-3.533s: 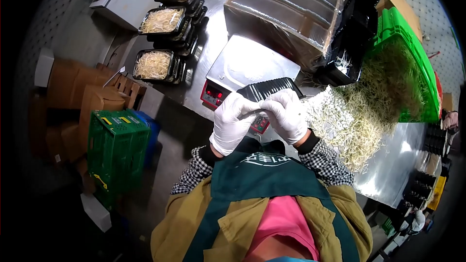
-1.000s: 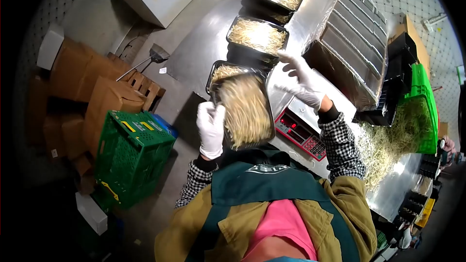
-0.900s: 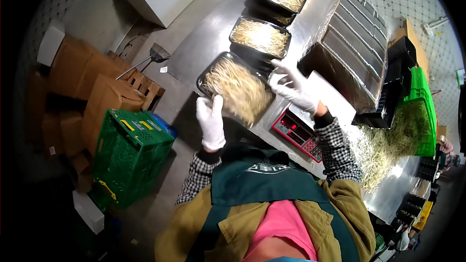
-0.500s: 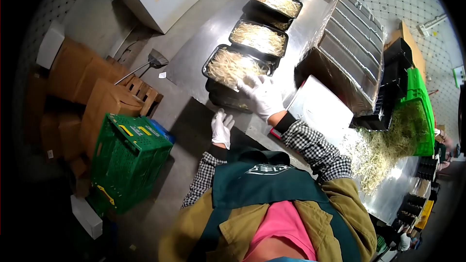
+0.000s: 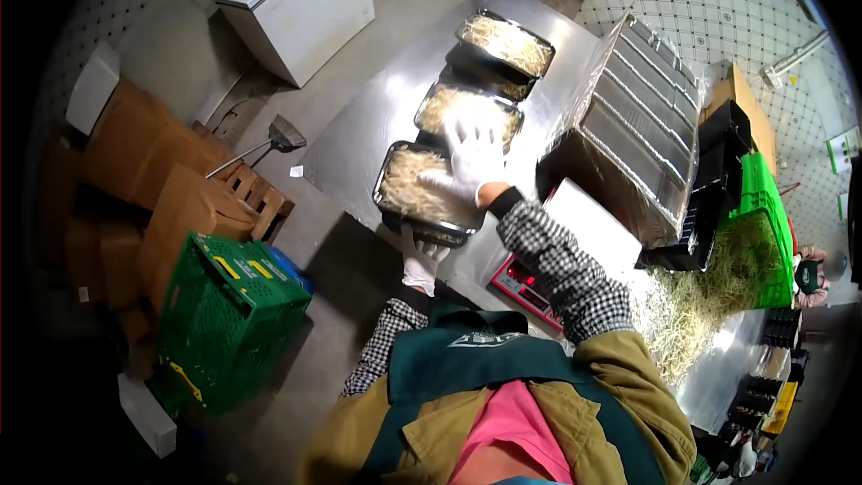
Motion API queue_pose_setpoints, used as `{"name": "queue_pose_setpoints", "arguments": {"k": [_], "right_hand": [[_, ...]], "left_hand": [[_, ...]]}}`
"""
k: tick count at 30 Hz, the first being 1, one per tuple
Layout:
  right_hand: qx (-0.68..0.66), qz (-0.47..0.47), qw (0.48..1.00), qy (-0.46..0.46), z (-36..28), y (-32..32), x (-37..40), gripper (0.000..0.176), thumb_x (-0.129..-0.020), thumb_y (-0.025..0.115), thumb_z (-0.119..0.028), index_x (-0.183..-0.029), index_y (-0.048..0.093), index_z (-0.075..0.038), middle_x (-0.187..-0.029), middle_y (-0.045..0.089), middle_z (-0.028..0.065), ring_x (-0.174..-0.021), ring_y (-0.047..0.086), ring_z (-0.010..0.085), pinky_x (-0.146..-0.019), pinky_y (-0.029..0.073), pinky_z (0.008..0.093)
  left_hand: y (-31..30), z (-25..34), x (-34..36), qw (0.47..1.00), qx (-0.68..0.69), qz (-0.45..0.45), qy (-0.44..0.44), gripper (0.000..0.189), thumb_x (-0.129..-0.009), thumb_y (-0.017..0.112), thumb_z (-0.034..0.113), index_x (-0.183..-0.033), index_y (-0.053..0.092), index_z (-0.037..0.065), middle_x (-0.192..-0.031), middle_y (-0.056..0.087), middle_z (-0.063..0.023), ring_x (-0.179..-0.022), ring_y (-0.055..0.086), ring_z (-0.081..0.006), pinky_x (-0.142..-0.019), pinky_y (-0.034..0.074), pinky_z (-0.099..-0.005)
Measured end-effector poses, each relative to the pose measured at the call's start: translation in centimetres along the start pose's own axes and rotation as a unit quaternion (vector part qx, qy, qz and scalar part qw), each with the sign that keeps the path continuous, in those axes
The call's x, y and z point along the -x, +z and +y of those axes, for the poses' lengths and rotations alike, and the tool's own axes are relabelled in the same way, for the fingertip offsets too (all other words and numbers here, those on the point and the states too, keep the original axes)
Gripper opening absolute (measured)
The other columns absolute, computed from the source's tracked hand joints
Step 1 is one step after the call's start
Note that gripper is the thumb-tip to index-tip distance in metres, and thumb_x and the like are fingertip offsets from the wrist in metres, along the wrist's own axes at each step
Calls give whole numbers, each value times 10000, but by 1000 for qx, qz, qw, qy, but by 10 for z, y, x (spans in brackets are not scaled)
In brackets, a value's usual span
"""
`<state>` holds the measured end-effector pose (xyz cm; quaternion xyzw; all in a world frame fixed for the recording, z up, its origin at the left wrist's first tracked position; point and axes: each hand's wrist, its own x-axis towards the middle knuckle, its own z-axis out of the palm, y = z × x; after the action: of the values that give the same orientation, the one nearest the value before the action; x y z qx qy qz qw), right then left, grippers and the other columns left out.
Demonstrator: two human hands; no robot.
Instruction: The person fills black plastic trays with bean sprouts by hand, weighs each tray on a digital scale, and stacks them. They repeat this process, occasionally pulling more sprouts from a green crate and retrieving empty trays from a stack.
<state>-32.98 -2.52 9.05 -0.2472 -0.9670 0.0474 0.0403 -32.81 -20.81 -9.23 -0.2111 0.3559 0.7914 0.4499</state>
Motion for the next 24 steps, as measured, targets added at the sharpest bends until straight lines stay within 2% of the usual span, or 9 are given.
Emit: {"name": "queue_pose_setpoints", "arguments": {"k": [5,8,9,15,17,19,20,22,24], "right_hand": [[-23,44,999,-18,-18,12,3,954,-803,538,-720,-1473,376,-60,-1523,333,226,-1439,234,421,-1137,173,607],[-24,72,997,8,-14,20,-14,960,-812,519,-723,-1490,340,-67,-1517,337,237,-1438,229,430,-1133,177,606],[-26,71,997,11,-12,20,-19,918,-841,510,-682,-1501,320,-73,-1523,323,237,-1440,218,431,-1134,174,607],[-17,57,997,56,-13,15,-31,737,-916,497,-491,-1495,321,-69,-1530,297,232,-1439,223,420,-1129,199,600],[-21,50,997,62,-14,10,-30,701,-917,512,-440,-1482,334,-67,-1523,306,236,-1433,240,408,-1122,225,586],[-25,72,996,52,-9,12,-33,689,-911,527,-443,-1465,361,-69,-1508,333,228,-1421,262,400,-1117,232,583],[-26,79,995,49,-7,14,-31,683,-908,535,-444,-1456,374,-70,-1500,346,224,-1415,273,395,-1115,236,582],[-30,138,990,24,-2,13,-33,606,-907,543,-371,-1404,423,-44,-1429,434,217,-1345,372,401,-1098,279,547],[-46,178,983,6,16,1,-46,555,-903,554,-324,-1368,454,-37,-1376,485,216,-1292,430,405,-1074,319,527]], "left_hand": [[-8,7,-45,1000,6,-22,-20,774,-927,459,657,-1531,267,212,-1539,266,-67,-1406,312,-316,-1085,320,-621],[-2,17,-68,1000,-23,-8,-3,833,-871,558,651,-1535,227,272,-1546,256,-68,-1411,280,-406,-1073,301,-662],[-4,26,-72,994,-62,-89,5,866,-846,596,647,-1535,208,295,-1559,236,-66,-1406,266,-453,-1065,299,-674],[-1,40,-100,992,-112,-30,-40,834,-866,608,621,-1532,203,326,-1574,245,-53,-1374,326,-436,-1007,319,-718],[13,57,-78,960,-176,57,212,710,-944,589,387,-1510,259,114,-1562,289,-132,-1388,343,-356,-1111,297,-493],[61,86,-39,778,-275,92,558,596,-973,564,129,-1490,308,-21,-1519,363,-225,-1413,340,-333,-1181,238,-417],[103,112,11,678,-401,65,613,626,-964,577,126,-1497,288,-34,-1532,350,-213,-1422,325,-337,-1185,226,-430],[144,139,38,488,-616,-112,609,662,-917,569,139,-1503,294,3,-1554,291,-220,-1430,286,-388,-1169,238,-452],[172,118,15,287,-784,-50,549,682,-896,564,248,-1500,324,43,-1541,316,-210,-1414,290,-416,-1158,218,-515]]}}
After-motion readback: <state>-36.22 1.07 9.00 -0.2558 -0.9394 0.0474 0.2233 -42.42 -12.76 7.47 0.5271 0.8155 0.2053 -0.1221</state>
